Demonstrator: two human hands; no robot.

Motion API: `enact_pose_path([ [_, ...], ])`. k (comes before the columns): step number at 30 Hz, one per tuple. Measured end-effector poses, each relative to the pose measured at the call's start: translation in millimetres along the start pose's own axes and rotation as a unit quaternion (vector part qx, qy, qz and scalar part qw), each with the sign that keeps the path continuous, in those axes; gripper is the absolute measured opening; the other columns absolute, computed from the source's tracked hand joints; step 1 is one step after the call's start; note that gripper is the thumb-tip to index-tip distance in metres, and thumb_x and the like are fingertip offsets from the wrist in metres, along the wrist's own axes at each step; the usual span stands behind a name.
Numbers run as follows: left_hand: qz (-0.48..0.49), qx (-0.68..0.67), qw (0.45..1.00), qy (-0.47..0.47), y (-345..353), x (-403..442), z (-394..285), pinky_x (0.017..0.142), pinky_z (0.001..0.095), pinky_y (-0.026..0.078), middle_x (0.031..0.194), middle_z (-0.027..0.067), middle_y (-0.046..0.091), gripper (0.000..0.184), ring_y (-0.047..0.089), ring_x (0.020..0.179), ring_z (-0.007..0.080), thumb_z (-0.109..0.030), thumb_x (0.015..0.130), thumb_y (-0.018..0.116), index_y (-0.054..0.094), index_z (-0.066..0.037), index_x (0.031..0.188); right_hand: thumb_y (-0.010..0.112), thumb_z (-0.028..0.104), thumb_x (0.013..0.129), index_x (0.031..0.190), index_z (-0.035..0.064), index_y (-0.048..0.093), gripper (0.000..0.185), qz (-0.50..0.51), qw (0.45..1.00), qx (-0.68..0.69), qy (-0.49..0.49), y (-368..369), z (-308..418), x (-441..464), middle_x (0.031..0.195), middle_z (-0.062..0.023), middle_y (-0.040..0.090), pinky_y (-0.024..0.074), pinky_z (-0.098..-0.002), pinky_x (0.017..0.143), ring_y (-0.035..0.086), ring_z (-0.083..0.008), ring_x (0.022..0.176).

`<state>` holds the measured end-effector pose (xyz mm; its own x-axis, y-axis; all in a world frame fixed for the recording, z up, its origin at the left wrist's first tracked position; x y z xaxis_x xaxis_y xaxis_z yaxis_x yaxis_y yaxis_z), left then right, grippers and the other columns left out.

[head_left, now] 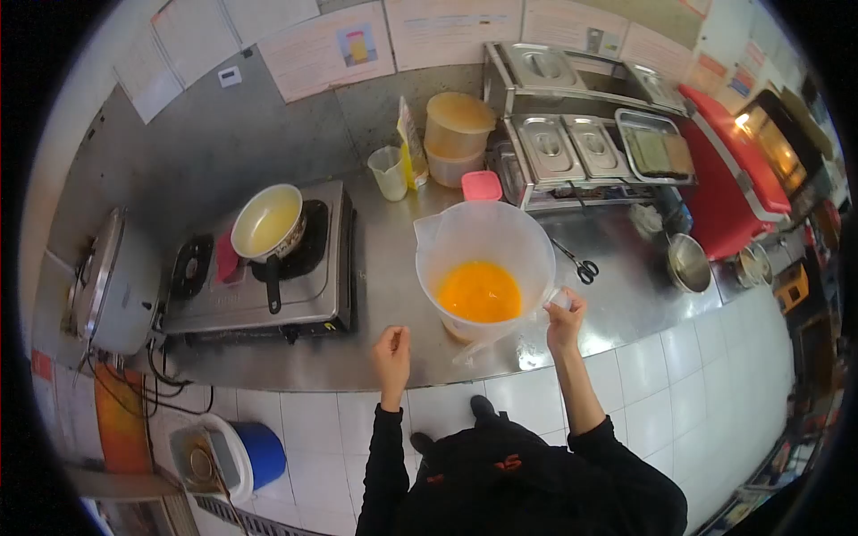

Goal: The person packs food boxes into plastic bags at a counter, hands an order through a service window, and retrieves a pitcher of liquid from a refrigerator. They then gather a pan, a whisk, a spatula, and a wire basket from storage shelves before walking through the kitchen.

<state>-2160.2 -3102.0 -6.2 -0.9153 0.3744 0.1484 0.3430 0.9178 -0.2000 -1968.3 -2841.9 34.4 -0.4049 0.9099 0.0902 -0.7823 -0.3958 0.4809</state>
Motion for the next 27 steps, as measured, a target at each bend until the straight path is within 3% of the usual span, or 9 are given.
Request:
enact_pose_path([
  [5, 0.023, -0.022, 0.993, -0.113, 19, -51, 46, 0.041, 0.0171, 0.031, 0.053, -0.0024, 0.046, 0.015, 0.040, 0.045, 0.0034, -0.013, 0.081, 0.050, 0.053, -0.002, 0.071, 0.064, 0.017, 0.060, 0.082, 0.0024, 0.055, 0.028, 0.164, 0.984, -0.029, 0.055, 10, -11, 21, 0.063, 0.0013, 0.052, 0.0346, -0.0183, 0.053, 0.048, -0.0065, 0.057],
  [6, 0.008, -0.019, 0.993, -0.119, 17, -66, 55, 0.041, 0.0171, 0.031, 0.053, -0.0024, 0.046, 0.015, 0.040, 0.045, 0.0034, -0.013, 0.081, 0.050, 0.053, -0.002, 0.071, 0.064, 0.028, 0.062, 0.098, 0.0009, 0.050, 0.048, 0.205, 0.976, -0.013, 0.068, 6, -16, 20, 0.086, -0.0070, 0.054, 0.0367, -0.0252, 0.075, 0.050, -0.0141, 0.084],
  [7, 0.004, 0.008, 0.991, -0.136, 13, -85, 64, 0.041, 0.0189, 0.032, 0.052, -0.0004, 0.048, 0.015, 0.042, 0.044, 0.0048, -0.015, 0.079, 0.053, 0.054, -0.002, 0.071, 0.064, 0.028, 0.062, 0.098, 0.0009, 0.050, 0.048, 0.216, 0.973, -0.011, 0.079, 10, -22, 16, 0.086, -0.0070, 0.054, 0.0367, -0.0252, 0.075, 0.050, -0.0141, 0.084],
  [9, -0.010, 0.036, 0.986, -0.160, 1, -119, 78, 0.041, 0.0208, 0.034, 0.050, 0.0015, 0.050, 0.016, 0.044, 0.042, 0.0063, -0.017, 0.077, 0.055, 0.056, -0.002, 0.071, 0.064, 0.036, 0.063, 0.114, 0.0003, 0.039, 0.067, 0.061, 0.994, -0.065, -0.068, -3, -10, 16, 0.110, -0.0142, 0.044, 0.0246, -0.0315, 0.092, 0.038, -0.0203, 0.107],
  [12, 0.016, 0.170, 0.963, -0.209, -24, -163, 97, 0.045, 0.0285, 0.038, 0.055, 0.0068, 0.055, 0.017, 0.052, 0.045, 0.0170, -0.023, 0.074, 0.055, 0.058, -0.006, 0.073, 0.061, 0.043, 0.066, 0.121, 0.0005, 0.030, 0.076, 0.113, 0.967, -0.154, -0.170, 13, 11, 16, 0.125, -0.0147, 0.030, 0.0126, -0.0343, 0.098, 0.023, -0.0219, 0.118],
  [19, -0.017, 0.202, 0.940, -0.276, -97, -251, 122, 0.047, 0.0306, 0.040, 0.058, 0.0066, 0.057, 0.018, 0.053, 0.046, 0.0191, -0.025, 0.075, 0.053, 0.058, -0.007, 0.074, 0.052, 0.033, 0.077, 0.121, 0.0045, 0.032, 0.057, 0.256, 0.957, -0.084, 0.105, -37, -57, 31, 0.120, -0.0092, 0.038, 0.0204, -0.0341, 0.095, 0.032, -0.0211, 0.113],
  [22, -0.028, 0.182, 0.933, -0.309, -139, -297, 132, 0.047, 0.0303, 0.040, 0.060, 0.0064, 0.058, 0.017, 0.054, 0.046, 0.0187, -0.024, 0.075, 0.053, 0.058, -0.008, 0.076, 0.049, 0.023, 0.078, 0.122, 0.0050, 0.030, 0.051, 0.191, 0.973, 0.037, 0.121, -38, -51, 9, 0.119, -0.0093, 0.040, 0.0229, -0.0356, 0.093, 0.035, -0.0205, 0.111],
  [24, -0.047, 0.158, 0.933, -0.319, -174, -339, 141, 0.043, 0.0243, 0.039, 0.060, 0.0055, 0.057, 0.014, 0.052, 0.044, 0.0113, -0.017, 0.075, 0.055, 0.057, -0.004, 0.076, 0.050, 0.016, 0.076, 0.123, 0.0049, 0.028, 0.054, 0.112, 0.988, 0.096, 0.046, -43, -43, -13, 0.117, -0.0108, 0.043, 0.0239, -0.0388, 0.093, 0.036, -0.0193, 0.111],
  [27, -0.106, 0.132, 0.921, -0.350, -232, -411, 161, 0.047, 0.0276, 0.041, 0.065, 0.0052, 0.059, 0.017, 0.055, 0.046, 0.0157, -0.023, 0.075, 0.052, 0.057, -0.007, 0.076, 0.048, 0.009, 0.071, 0.124, 0.0050, 0.027, 0.057, -0.005, 0.991, -0.069, -0.111, -79, -43, -37, 0.111, -0.0151, 0.049, 0.0289, -0.0366, 0.091, 0.042, -0.0213, 0.107],
])
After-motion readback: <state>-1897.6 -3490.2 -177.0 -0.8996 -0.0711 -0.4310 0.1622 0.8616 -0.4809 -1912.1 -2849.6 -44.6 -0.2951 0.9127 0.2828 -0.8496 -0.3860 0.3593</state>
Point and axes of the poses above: each hand's wrist, its own x-axis towards the middle knuckle, its own y-axis out of the palm, z = x × y, the point moved 7 cm from there along x, towards the middle knuckle
